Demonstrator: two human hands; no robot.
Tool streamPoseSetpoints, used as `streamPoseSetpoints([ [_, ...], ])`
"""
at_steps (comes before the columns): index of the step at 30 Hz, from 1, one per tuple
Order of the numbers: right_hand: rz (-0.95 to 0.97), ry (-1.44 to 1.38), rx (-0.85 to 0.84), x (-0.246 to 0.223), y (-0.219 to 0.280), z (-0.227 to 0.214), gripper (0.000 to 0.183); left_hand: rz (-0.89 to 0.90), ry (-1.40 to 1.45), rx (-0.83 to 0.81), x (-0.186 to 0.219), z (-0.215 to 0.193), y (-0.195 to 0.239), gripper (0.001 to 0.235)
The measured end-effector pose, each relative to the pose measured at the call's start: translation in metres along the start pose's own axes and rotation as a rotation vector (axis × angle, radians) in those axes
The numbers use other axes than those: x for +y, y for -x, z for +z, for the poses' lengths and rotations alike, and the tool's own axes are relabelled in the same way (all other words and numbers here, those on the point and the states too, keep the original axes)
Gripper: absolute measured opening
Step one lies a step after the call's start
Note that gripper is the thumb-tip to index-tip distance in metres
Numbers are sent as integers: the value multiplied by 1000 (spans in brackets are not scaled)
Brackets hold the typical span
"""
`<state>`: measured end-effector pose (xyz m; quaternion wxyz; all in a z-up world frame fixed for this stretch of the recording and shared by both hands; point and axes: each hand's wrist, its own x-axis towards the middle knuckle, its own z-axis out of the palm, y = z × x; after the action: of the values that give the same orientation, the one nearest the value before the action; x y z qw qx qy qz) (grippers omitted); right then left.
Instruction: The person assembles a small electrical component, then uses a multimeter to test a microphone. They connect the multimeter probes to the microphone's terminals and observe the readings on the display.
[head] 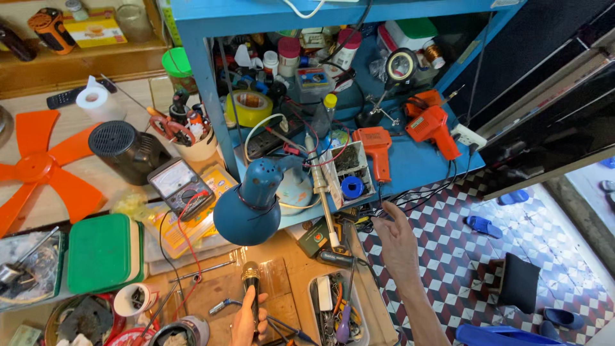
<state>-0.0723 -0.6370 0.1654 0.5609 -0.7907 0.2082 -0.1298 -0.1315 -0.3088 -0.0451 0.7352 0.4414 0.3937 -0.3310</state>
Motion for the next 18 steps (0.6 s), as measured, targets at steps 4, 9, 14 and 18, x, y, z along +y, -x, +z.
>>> streamPoseSetpoints([
  [4,-36,-36,-32,-6,-8,-1,51,38,-23,-12,-2,12,-3,73],
  [9,137,100,-187,7,35,36,35,175,-13,3,-8,19,31,58],
  [14,87,129,-593,30,97,93,38,315,-62,96,9,29,77,56],
  [18,217,216,-793,43,120,137,47,374,52,148,23,15,116,58],
])
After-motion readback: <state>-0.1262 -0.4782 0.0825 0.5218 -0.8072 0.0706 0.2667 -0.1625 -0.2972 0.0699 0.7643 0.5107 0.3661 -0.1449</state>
